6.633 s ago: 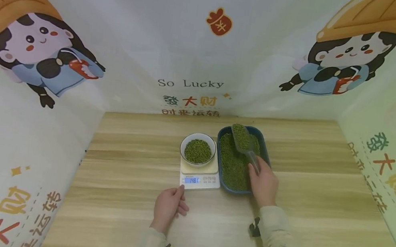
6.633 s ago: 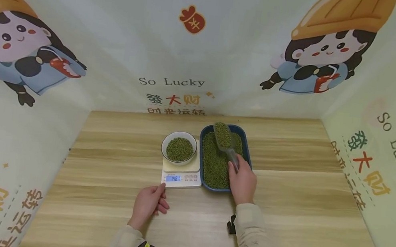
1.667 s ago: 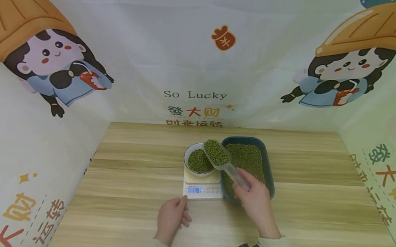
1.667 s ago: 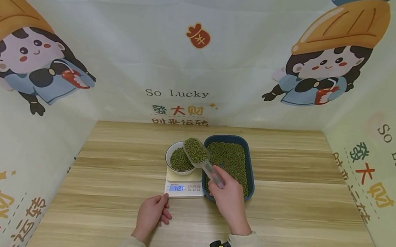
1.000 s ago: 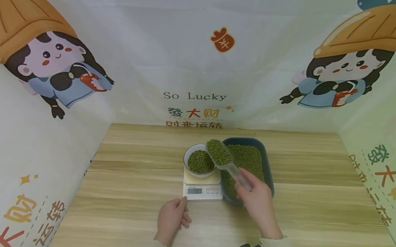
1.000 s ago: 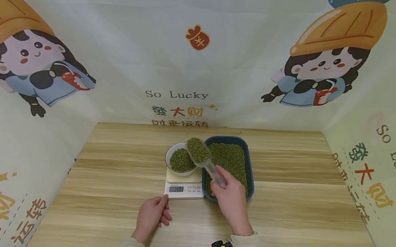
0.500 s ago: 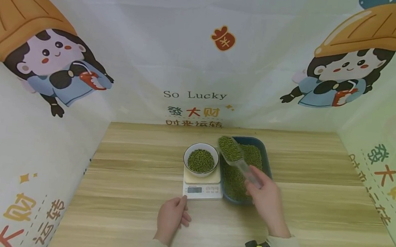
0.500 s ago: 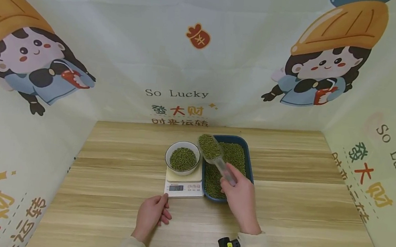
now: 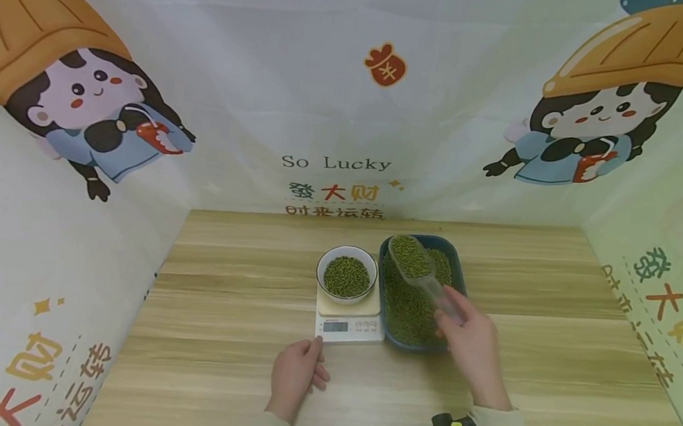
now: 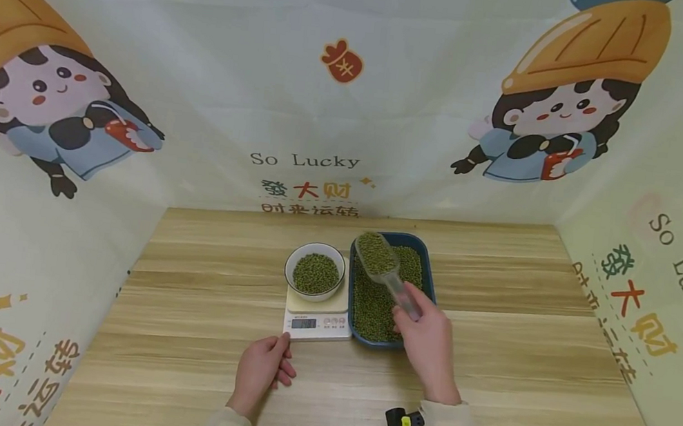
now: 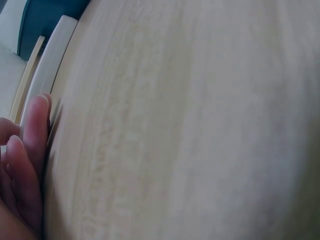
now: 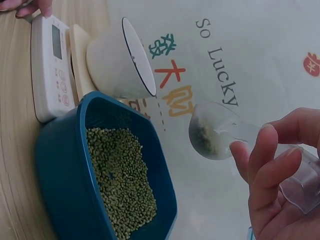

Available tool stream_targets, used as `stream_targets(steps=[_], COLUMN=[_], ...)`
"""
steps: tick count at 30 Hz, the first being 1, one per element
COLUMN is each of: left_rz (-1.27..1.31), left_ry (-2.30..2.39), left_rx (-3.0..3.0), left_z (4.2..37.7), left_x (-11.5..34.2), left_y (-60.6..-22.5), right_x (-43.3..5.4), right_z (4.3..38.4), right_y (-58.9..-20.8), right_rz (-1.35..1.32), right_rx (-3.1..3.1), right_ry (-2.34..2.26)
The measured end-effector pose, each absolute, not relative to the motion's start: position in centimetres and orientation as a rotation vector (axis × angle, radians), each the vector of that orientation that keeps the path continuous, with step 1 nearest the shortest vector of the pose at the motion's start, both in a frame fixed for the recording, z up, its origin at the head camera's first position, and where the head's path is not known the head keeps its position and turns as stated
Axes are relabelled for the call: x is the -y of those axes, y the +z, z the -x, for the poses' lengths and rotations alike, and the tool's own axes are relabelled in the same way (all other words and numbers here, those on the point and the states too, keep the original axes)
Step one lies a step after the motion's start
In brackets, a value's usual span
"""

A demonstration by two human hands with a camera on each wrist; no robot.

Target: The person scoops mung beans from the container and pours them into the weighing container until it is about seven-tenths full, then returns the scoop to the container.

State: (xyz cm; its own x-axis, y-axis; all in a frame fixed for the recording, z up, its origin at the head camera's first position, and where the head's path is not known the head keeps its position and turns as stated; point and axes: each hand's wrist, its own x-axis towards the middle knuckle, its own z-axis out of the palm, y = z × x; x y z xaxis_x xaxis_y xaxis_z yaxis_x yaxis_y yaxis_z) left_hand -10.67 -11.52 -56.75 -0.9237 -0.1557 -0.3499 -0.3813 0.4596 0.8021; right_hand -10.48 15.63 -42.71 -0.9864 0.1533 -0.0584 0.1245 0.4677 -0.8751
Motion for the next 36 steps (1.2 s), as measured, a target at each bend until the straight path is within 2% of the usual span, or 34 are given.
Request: stream_targets(steps=[36], left_rz=[0.493], left_ry=[1.442], left_rx=[-2.483], left_z=[10.50], left_x=[11.32], left_y=[-56.30], right_x=[-15.68], right_z=[10.35], right_y=[-43.08], right_rz=[0.228], right_rx=[2.671], right_ry=[1.557])
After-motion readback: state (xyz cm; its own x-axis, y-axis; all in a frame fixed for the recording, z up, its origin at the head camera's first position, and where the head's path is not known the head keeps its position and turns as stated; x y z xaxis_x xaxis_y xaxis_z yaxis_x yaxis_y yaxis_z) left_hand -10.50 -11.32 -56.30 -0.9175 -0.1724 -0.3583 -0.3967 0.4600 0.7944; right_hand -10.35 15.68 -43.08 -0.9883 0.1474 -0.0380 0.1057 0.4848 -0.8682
